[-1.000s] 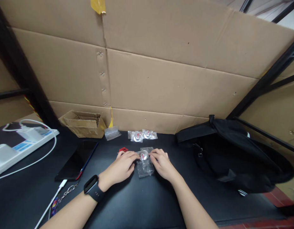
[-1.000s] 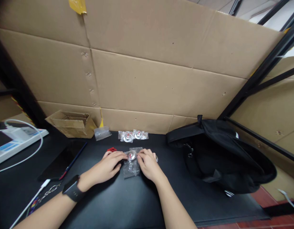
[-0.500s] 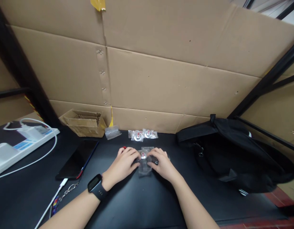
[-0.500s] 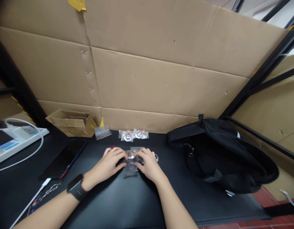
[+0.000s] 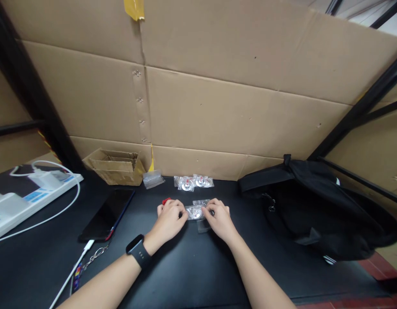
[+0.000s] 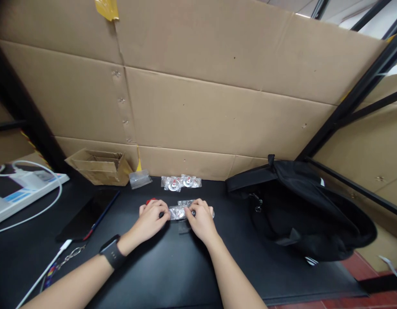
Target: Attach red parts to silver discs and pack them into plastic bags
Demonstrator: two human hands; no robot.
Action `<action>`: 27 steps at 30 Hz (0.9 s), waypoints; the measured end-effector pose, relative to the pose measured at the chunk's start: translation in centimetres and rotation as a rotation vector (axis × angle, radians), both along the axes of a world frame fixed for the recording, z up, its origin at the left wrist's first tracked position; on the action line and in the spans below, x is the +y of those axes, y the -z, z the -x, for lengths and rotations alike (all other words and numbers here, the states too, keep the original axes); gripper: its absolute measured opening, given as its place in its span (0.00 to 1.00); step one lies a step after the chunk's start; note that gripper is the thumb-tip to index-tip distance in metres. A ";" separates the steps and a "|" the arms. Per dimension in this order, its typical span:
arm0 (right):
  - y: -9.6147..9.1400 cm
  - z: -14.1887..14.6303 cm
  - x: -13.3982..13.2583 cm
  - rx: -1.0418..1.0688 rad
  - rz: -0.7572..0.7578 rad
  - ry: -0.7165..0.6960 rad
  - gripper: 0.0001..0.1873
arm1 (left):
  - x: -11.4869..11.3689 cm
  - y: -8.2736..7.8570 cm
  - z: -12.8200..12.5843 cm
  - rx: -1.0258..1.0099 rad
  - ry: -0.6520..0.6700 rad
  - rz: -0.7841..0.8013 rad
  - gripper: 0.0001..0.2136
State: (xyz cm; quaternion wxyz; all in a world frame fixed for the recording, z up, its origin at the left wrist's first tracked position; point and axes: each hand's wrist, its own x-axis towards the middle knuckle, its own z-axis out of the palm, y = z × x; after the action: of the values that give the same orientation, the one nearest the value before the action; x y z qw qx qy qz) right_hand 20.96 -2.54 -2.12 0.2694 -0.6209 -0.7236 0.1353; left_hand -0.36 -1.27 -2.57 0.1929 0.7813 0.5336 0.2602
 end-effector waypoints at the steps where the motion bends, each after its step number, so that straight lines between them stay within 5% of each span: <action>1: 0.1 0.1 0.0 -0.020 -0.020 0.034 0.15 | 0.0 0.2 -0.1 0.018 0.007 -0.018 0.14; 6: -0.2 0.2 -0.2 -0.074 -0.101 -0.002 0.08 | -0.5 -0.1 0.0 0.067 0.006 -0.134 0.05; 10: -0.7 0.1 -0.7 -0.140 -0.075 -0.127 0.10 | -0.9 -0.7 0.5 0.087 0.208 -0.175 0.21; 13: -0.7 0.1 -1.0 -0.167 -0.055 -0.159 0.18 | -1.0 -0.7 0.6 0.105 0.263 -0.179 0.20; 17: -0.5 0.2 -0.9 -0.143 -0.042 -0.147 0.14 | -0.7 -0.7 0.5 0.088 0.203 -0.239 0.11; 27: -1.1 0.6 -0.6 0.131 -0.077 -0.190 0.08 | -0.3 -1.5 0.7 -0.091 -0.028 -0.194 0.09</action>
State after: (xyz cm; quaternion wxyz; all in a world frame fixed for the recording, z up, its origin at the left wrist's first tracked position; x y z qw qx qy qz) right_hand 20.38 -3.13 -0.97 0.3258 -0.5287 -0.7646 0.1726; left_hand -1.08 -1.55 -1.06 0.1370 0.7761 0.5074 0.3485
